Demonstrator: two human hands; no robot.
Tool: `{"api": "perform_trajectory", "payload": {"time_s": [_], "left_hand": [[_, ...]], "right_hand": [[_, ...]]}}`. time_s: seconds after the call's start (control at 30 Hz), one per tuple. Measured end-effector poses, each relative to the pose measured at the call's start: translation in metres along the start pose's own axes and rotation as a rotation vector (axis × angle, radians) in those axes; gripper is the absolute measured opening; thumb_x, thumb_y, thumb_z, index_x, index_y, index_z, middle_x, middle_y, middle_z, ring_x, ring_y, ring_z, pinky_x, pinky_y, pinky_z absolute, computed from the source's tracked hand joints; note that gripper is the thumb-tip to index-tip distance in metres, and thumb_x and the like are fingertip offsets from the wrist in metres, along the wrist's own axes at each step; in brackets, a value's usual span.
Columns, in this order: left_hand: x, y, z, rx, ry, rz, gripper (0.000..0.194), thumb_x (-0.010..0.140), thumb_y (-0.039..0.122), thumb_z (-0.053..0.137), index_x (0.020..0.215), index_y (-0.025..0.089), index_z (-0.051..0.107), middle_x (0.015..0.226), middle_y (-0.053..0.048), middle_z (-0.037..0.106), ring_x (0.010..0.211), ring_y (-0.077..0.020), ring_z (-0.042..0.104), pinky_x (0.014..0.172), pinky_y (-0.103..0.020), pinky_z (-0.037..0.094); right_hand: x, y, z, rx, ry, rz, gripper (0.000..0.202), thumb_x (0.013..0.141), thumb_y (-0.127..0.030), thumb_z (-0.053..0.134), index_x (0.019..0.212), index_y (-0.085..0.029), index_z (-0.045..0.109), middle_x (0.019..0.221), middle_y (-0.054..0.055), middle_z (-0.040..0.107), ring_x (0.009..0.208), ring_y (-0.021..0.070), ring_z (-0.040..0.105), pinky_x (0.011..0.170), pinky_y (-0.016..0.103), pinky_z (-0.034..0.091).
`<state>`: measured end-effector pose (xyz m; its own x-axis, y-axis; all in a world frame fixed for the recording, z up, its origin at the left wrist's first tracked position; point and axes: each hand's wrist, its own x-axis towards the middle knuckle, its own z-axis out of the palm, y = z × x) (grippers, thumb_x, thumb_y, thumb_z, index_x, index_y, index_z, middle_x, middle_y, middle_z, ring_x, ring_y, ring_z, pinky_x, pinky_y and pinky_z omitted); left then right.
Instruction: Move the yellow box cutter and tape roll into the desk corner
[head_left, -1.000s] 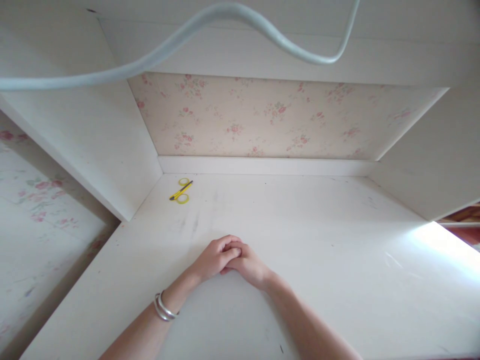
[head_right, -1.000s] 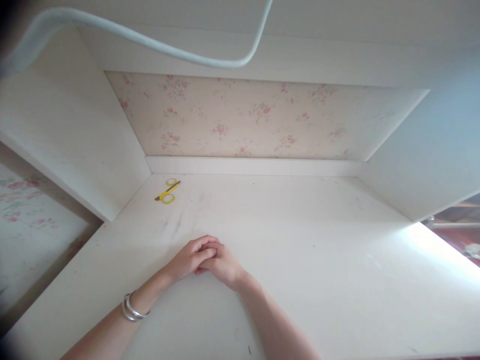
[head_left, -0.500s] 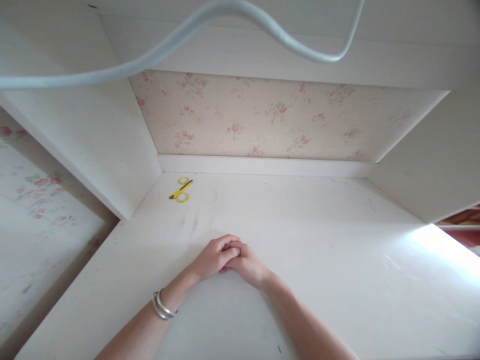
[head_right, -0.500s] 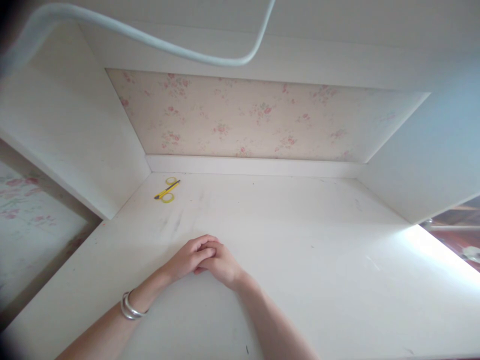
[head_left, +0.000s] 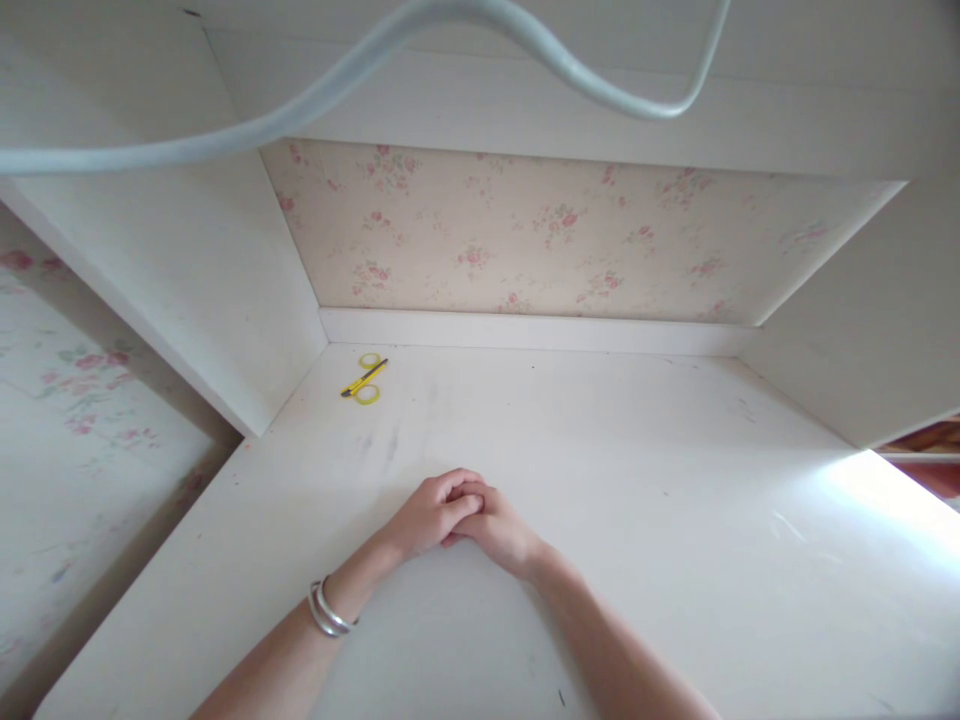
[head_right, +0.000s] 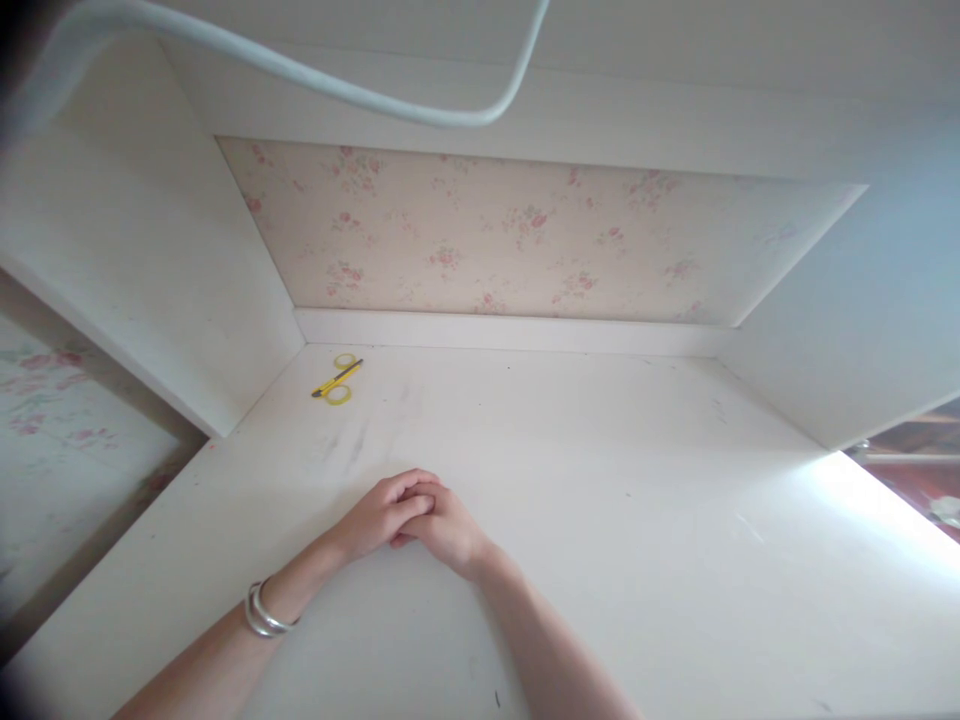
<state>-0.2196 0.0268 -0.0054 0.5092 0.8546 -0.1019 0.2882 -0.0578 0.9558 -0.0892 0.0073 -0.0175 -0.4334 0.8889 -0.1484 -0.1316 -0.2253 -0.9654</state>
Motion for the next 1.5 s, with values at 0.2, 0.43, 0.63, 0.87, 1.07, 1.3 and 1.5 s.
{"api": "perform_trajectory", "payload": {"time_s": [0.2, 0.43, 0.63, 0.87, 1.07, 1.3, 1.5], "left_hand": [[0.0001, 0.0001, 0.0008, -0.004, -0.007, 0.009, 0.027, 0.080, 0.026, 0.050, 0.102, 0.017, 0.063, 0.091, -0.003, 0.068, 0.083, -0.0176, 0.061, 0.070, -0.025, 0.046], [-0.0008, 0.0020, 0.0001, -0.002, -0.008, 0.004, 0.027, 0.080, 0.026, 0.050, 0.102, 0.018, 0.063, 0.094, -0.002, 0.068, 0.085, -0.0179, 0.061, 0.073, -0.026, 0.046], [-0.0007, 0.0022, -0.0001, -0.004, 0.000, 0.005, 0.027, 0.080, 0.026, 0.051, 0.101, 0.018, 0.063, 0.095, -0.003, 0.068, 0.087, -0.0186, 0.061, 0.079, -0.027, 0.046], [-0.0006, -0.0004, -0.0003, -0.003, -0.005, 0.005, 0.027, 0.080, 0.026, 0.051, 0.103, 0.018, 0.063, 0.093, -0.003, 0.068, 0.086, -0.0183, 0.061, 0.075, -0.026, 0.047], [-0.0002, -0.0005, 0.0001, 0.012, 0.000, 0.005, 0.027, 0.080, 0.026, 0.051, 0.103, 0.018, 0.063, 0.094, -0.003, 0.068, 0.086, -0.0181, 0.061, 0.077, -0.026, 0.046], [0.0004, -0.0018, 0.0001, 0.013, -0.004, 0.015, 0.026, 0.080, 0.025, 0.051, 0.102, 0.018, 0.063, 0.095, -0.002, 0.069, 0.088, -0.0181, 0.061, 0.079, -0.026, 0.046], [0.0009, -0.0032, -0.0001, 0.011, 0.002, 0.021, 0.026, 0.080, 0.025, 0.051, 0.102, 0.018, 0.063, 0.095, -0.002, 0.068, 0.089, -0.0180, 0.061, 0.079, -0.026, 0.046]], "right_hand": [[0.0001, 0.0025, -0.0010, -0.003, 0.004, -0.011, 0.015, 0.065, -0.013, 0.061, 0.079, -0.016, 0.066, 0.074, 0.000, 0.063, 0.069, 0.0140, 0.060, 0.064, 0.026, 0.051], [-0.0001, 0.0001, 0.0000, -0.007, -0.002, -0.002, 0.015, 0.066, -0.014, 0.062, 0.080, -0.016, 0.066, 0.074, 0.000, 0.062, 0.069, 0.0142, 0.060, 0.064, 0.027, 0.051], [0.0004, 0.0008, -0.0003, -0.003, 0.010, -0.003, 0.016, 0.064, -0.011, 0.060, 0.079, -0.015, 0.066, 0.073, 0.000, 0.063, 0.068, 0.0147, 0.061, 0.063, 0.027, 0.051], [-0.0008, -0.0009, 0.0008, -0.009, 0.014, -0.002, 0.016, 0.064, -0.009, 0.059, 0.077, -0.015, 0.066, 0.071, 0.000, 0.064, 0.067, 0.0142, 0.061, 0.062, 0.026, 0.051], [0.0000, 0.0006, 0.0001, -0.006, 0.010, -0.009, 0.015, 0.064, -0.010, 0.060, 0.077, -0.015, 0.066, 0.073, 0.001, 0.064, 0.068, 0.0141, 0.061, 0.063, 0.026, 0.051], [0.0000, -0.0001, 0.0001, 0.016, 0.005, -0.011, 0.016, 0.065, -0.011, 0.061, 0.079, -0.015, 0.067, 0.074, 0.000, 0.064, 0.069, 0.0138, 0.061, 0.062, 0.025, 0.051], [-0.0004, -0.0009, 0.0010, 0.013, 0.000, -0.017, 0.017, 0.066, -0.010, 0.060, 0.079, -0.016, 0.067, 0.074, 0.000, 0.064, 0.069, 0.0136, 0.061, 0.062, 0.024, 0.051]]}}
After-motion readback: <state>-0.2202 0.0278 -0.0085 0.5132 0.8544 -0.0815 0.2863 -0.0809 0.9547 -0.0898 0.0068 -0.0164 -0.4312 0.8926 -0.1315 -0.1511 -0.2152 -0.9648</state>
